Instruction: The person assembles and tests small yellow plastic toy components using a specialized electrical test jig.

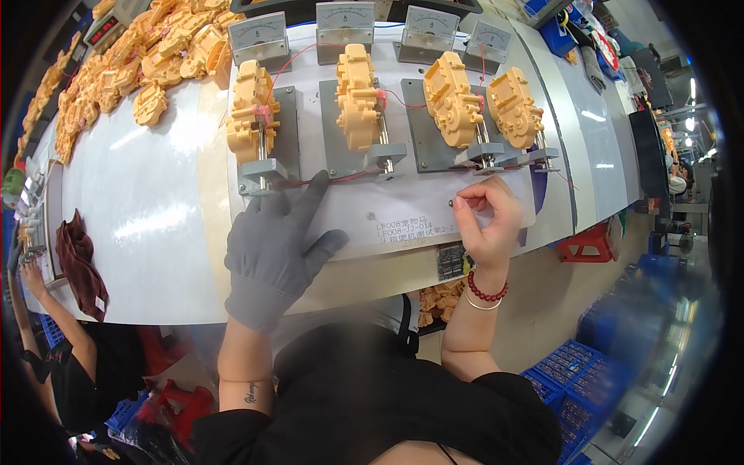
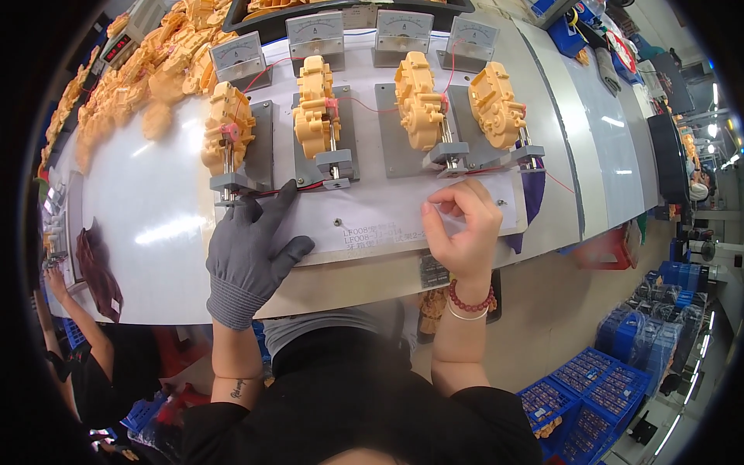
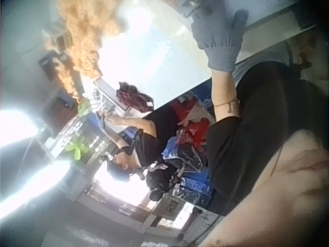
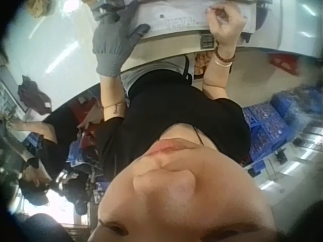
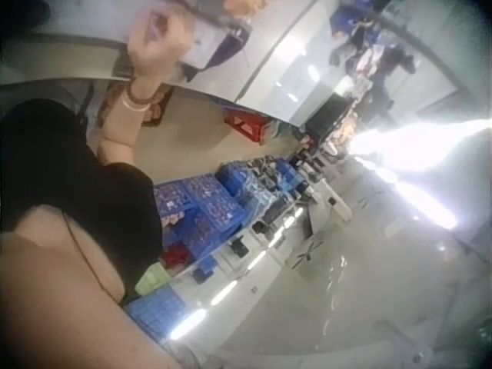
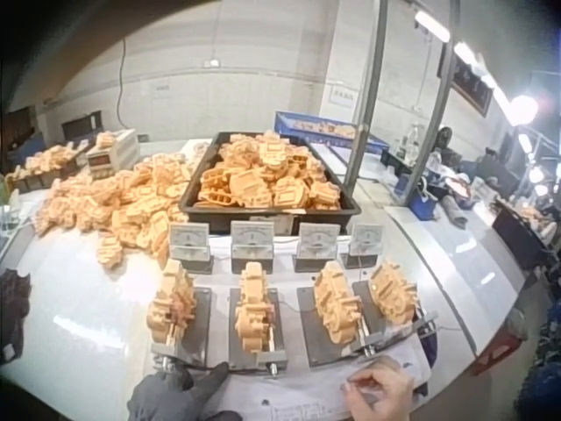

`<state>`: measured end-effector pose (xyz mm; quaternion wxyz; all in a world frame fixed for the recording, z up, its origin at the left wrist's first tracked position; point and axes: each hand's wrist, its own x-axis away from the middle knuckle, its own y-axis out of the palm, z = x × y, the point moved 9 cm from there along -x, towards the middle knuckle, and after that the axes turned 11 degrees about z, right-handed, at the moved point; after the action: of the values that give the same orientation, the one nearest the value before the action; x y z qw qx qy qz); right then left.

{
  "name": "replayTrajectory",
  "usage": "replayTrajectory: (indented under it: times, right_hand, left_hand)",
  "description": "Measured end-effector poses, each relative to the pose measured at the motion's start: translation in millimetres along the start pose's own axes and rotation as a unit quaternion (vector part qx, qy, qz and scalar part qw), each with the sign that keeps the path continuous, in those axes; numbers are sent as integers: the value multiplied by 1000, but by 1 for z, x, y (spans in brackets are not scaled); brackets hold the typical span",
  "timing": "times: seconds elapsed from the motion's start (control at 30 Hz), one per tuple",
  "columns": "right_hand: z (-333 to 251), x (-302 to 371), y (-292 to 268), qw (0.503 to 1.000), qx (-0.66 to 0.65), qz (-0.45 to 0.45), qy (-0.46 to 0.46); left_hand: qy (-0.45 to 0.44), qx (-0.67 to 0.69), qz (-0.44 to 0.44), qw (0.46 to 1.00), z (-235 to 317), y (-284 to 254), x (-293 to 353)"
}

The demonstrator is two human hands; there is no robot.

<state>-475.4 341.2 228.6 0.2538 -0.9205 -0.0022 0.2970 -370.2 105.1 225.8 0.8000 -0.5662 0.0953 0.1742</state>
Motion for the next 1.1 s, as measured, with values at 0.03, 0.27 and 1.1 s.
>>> replayTrajectory:
  times: [0.03,0.27,1.1]
  right_hand:
    - [0,0,0,1000,-3,1,2]
    - [-3,0,0,1000,1,0,0]
    - [1,1,-1,1000,1,0,-3]
  left_hand:
    - [0,-1,2,1000,0,0,0]
    - [-3,-2,-9,1000,0,0,-1]
    - [-145,165,0,976,-49,-19,13]
